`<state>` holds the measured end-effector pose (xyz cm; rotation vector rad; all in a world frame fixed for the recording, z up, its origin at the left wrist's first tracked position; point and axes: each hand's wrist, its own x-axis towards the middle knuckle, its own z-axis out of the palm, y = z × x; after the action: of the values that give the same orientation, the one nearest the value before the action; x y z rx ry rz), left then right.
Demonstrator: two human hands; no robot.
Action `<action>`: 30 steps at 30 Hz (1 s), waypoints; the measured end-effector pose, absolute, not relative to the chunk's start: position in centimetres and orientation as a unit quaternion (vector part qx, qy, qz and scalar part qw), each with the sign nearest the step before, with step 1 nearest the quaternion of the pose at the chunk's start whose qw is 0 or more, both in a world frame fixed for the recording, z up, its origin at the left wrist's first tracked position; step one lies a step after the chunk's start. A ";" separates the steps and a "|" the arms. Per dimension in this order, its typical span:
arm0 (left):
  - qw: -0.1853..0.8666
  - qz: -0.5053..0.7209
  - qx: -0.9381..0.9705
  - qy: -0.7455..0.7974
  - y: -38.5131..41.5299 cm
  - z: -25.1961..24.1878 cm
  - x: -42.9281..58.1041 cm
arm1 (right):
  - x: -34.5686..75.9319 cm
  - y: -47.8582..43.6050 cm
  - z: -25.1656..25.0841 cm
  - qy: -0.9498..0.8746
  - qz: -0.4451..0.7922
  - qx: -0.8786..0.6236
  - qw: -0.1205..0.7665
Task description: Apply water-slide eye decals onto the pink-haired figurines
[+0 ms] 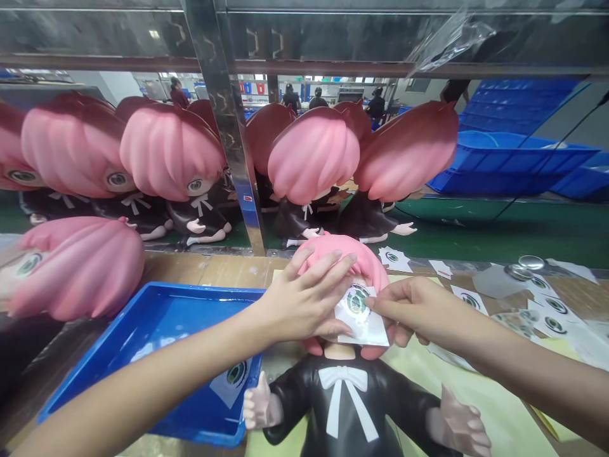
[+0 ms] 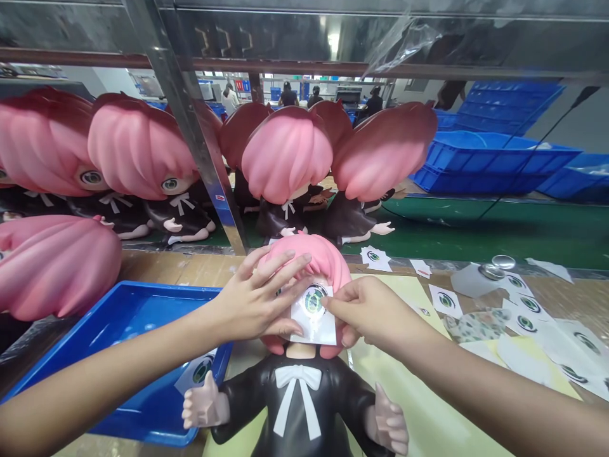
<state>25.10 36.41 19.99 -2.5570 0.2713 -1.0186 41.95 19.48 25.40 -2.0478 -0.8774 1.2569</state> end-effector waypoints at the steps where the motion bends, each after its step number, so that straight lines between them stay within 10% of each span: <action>1: 0.189 -0.363 -0.907 0.096 36.4 20.0 25.1 | 41.9 19.4 25.3 -0.329 0.472 -0.765 0.289; 30: 0.199 -0.356 -0.905 0.121 36.5 20.4 25.7 | 40.7 16.2 23.4 -0.310 0.540 -0.742 0.249</action>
<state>25.74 36.53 20.38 -2.5306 0.3382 -0.9969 40.73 16.23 23.38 -2.0216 -0.8433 1.4696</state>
